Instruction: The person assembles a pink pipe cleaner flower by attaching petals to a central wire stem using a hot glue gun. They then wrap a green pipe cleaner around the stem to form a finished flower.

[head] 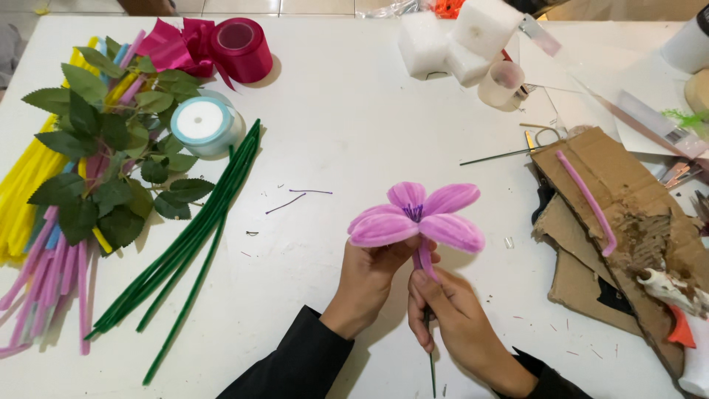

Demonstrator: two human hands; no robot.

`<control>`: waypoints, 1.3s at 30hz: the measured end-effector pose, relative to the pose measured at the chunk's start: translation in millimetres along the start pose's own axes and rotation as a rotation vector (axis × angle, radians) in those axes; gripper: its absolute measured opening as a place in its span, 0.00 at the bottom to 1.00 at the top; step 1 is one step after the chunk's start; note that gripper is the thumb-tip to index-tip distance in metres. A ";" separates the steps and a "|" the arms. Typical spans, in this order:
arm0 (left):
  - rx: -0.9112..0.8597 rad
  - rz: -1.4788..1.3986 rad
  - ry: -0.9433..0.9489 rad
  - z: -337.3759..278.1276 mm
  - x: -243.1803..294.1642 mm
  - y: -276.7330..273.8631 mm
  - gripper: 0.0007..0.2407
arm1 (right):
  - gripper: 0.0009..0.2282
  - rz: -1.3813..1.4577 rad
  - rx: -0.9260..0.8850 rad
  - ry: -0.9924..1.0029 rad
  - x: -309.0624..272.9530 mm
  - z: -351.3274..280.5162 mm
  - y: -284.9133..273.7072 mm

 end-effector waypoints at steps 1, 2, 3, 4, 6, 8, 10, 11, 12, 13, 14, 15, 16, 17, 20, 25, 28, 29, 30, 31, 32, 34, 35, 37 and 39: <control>-0.003 0.000 0.007 1.3 2.4 -1.8 0.04 | 0.15 -0.003 -0.002 -0.007 0.9 1.4 -2.4; 0.022 0.025 0.010 0.6 3.6 -3.7 0.04 | 0.13 0.123 -0.021 -0.021 2.2 0.4 -4.6; 0.047 0.049 0.012 -0.4 4.2 -5.9 0.04 | 0.10 0.250 -0.040 -0.036 4.1 -0.5 -7.0; 0.052 0.044 0.009 0.4 9.0 -4.6 0.04 | 0.10 0.246 -0.040 -0.028 -2.2 -1.7 -8.3; -0.006 0.009 0.064 1.6 20.6 -1.3 0.02 | 0.11 0.352 -0.054 0.142 -9.4 -3.4 -8.8; 0.031 -0.090 0.018 1.1 16.3 -4.2 0.05 | 0.11 0.230 -0.060 0.088 -11.4 -1.3 -15.8; 0.068 -0.186 -0.023 3.9 14.0 -6.5 0.10 | 0.10 0.108 -0.070 0.029 -13.4 3.3 -20.4; 0.060 -0.170 -0.034 4.8 13.5 -6.7 0.09 | 0.09 0.032 -0.024 0.008 -12.9 5.3 -22.7; 0.054 -0.155 -0.046 5.9 13.1 -7.0 0.08 | 0.08 -0.044 0.022 -0.012 -12.7 7.3 -25.0; 0.060 -0.156 -0.044 5.2 13.5 -8.1 0.08 | 0.08 -0.046 0.016 -0.008 -15.0 6.5 -20.8; 0.092 -0.118 -0.045 5.9 13.7 -9.4 0.09 | 0.09 -0.078 0.031 0.012 -17.8 6.4 -18.0; 0.123 -0.081 -0.047 6.7 14.0 -10.7 0.09 | 0.11 -0.110 0.046 0.031 -20.6 6.4 -15.2; 0.126 -0.085 -0.047 5.7 12.9 -10.3 0.09 | 0.11 -0.114 0.046 0.035 -19.3 4.5 -15.3; 0.137 -0.077 -0.025 5.1 12.7 -10.2 0.08 | 0.11 -0.110 0.041 0.033 -18.4 2.9 -15.3; 0.129 -0.068 0.011 9.4 14.2 -12.6 0.08 | 0.11 -0.148 0.033 0.001 -21.3 5.2 -14.7; 0.137 -0.048 -0.032 9.3 20.4 -10.9 0.10 | 0.12 -0.204 0.070 -0.018 -17.8 2.6 -14.8; 0.131 -0.064 -0.029 8.6 17.9 -12.6 0.09 | 0.12 -0.144 0.054 -0.018 -11.5 1.3 -13.4; 0.088 -0.144 -0.043 8.9 15.4 -12.9 0.09 | 0.11 -0.112 0.038 -0.049 -10.9 2.1 -12.2; 0.049 -0.224 -0.062 7.1 12.1 -13.3 0.09 | 0.11 -0.078 0.023 -0.073 -8.9 1.0 -10.9; 0.055 -0.226 -0.071 5.5 11.5 -13.1 0.09 | 0.11 -0.075 0.026 -0.064 -6.1 0.8 -11.3; -0.016 -0.290 -0.080 5.4 11.9 -10.6 0.10 | 0.10 -0.016 0.025 -0.019 -3.1 1.7 -11.7; -0.086 -0.354 -0.092 5.2 11.6 -8.2 0.11 | 0.10 0.045 0.027 0.027 -1.3 2.3 -11.4; -0.069 -0.348 -0.135 5.0 9.4 -8.5 0.12 | 0.09 0.138 0.011 0.079 -0.9 1.9 -10.2; -0.052 -0.340 -0.179 3.7 5.9 -10.1 0.13 | 0.08 0.235 -0.005 0.132 1.3 1.7 -9.5; -0.083 -0.326 -0.166 4.8 4.4 -12.1 0.09 | 0.07 0.277 0.004 0.172 5.5 4.1 -11.0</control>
Point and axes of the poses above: each hand's wrist, its own z-axis towards the middle knuckle, its own y-axis out of the palm, x = y × z, the point moved 3 cm from there along z, towards the middle knuckle, and after that the axes turned 2 degrees about x, right-handed, at the moved point
